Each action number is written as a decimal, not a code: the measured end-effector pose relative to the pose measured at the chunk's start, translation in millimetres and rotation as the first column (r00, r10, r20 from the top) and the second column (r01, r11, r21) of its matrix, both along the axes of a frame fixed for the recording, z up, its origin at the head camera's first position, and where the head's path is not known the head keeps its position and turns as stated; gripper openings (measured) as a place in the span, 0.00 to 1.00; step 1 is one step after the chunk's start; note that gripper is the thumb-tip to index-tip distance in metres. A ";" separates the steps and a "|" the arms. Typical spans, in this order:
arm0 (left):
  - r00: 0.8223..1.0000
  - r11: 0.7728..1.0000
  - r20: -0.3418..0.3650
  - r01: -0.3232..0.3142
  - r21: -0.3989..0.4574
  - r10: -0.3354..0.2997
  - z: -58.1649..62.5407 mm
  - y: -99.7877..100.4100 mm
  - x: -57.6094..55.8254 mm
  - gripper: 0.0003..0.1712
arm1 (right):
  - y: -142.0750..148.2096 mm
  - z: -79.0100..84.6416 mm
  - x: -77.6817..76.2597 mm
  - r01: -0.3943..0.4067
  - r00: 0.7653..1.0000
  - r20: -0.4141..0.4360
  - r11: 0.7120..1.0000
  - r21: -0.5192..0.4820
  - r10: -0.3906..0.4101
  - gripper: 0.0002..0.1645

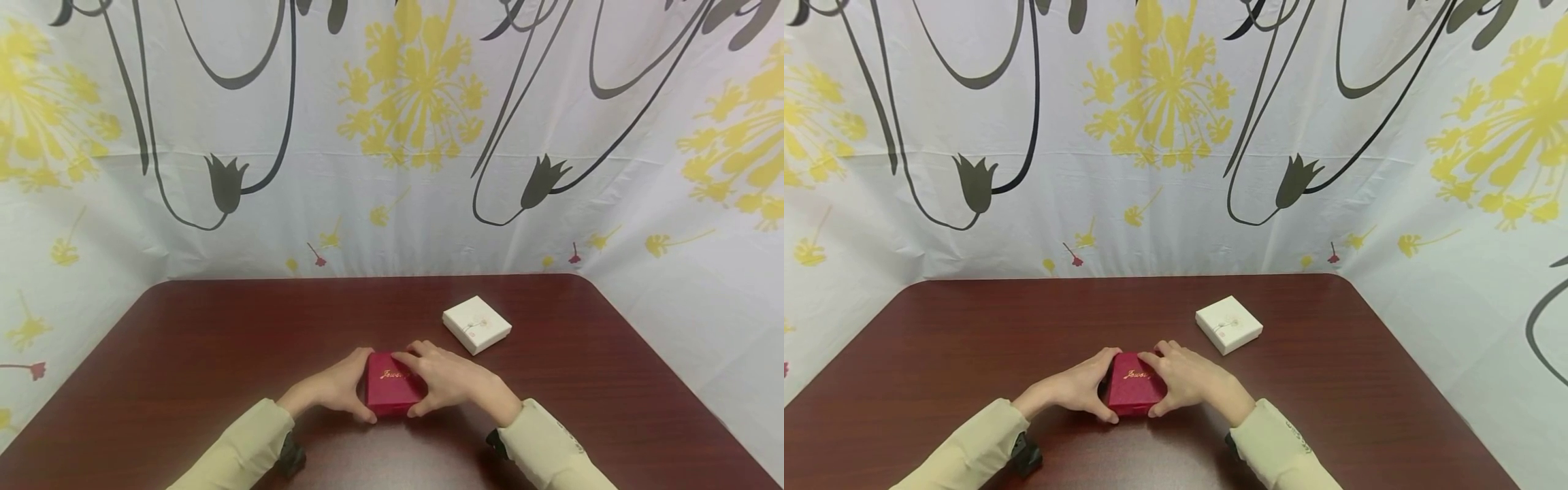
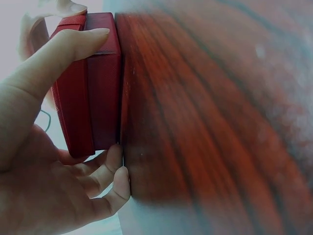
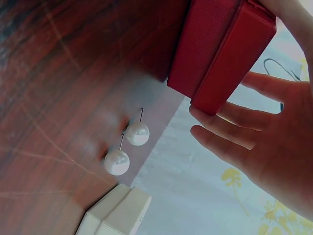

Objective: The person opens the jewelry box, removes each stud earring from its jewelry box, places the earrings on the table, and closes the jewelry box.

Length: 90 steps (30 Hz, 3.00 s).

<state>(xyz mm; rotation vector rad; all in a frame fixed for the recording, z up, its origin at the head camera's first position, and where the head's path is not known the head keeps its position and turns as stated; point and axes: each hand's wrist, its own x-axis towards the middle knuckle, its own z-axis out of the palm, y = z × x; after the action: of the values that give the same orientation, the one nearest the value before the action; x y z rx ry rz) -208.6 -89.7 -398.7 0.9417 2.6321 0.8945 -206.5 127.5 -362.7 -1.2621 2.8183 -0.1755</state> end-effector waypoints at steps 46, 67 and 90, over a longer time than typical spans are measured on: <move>0.999 0.995 -0.047 -0.017 -0.093 0.013 2.3 3.8 1.2 0.49 | -13.1 -4.5 1.8 0.021 1.000 -0.014 0.999 0.027 -0.020 0.49; 0.999 0.995 -0.035 -0.017 -0.103 0.014 3.9 3.8 2.6 0.52 | -1.5 -7.4 1.2 0.064 0.996 0.068 0.998 0.021 -0.066 0.57; 0.997 0.998 -0.042 -0.062 0.001 0.062 3.5 -6.9 -20.7 0.54 | -16.8 -5.4 -26.3 0.072 0.994 0.087 0.997 -0.035 -0.069 0.54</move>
<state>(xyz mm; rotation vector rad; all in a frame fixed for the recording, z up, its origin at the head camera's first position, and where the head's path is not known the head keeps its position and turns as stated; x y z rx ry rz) -229.3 -96.6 -395.1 0.8926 2.7104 0.8983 -232.8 110.8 -368.1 -1.1338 2.8009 -0.2805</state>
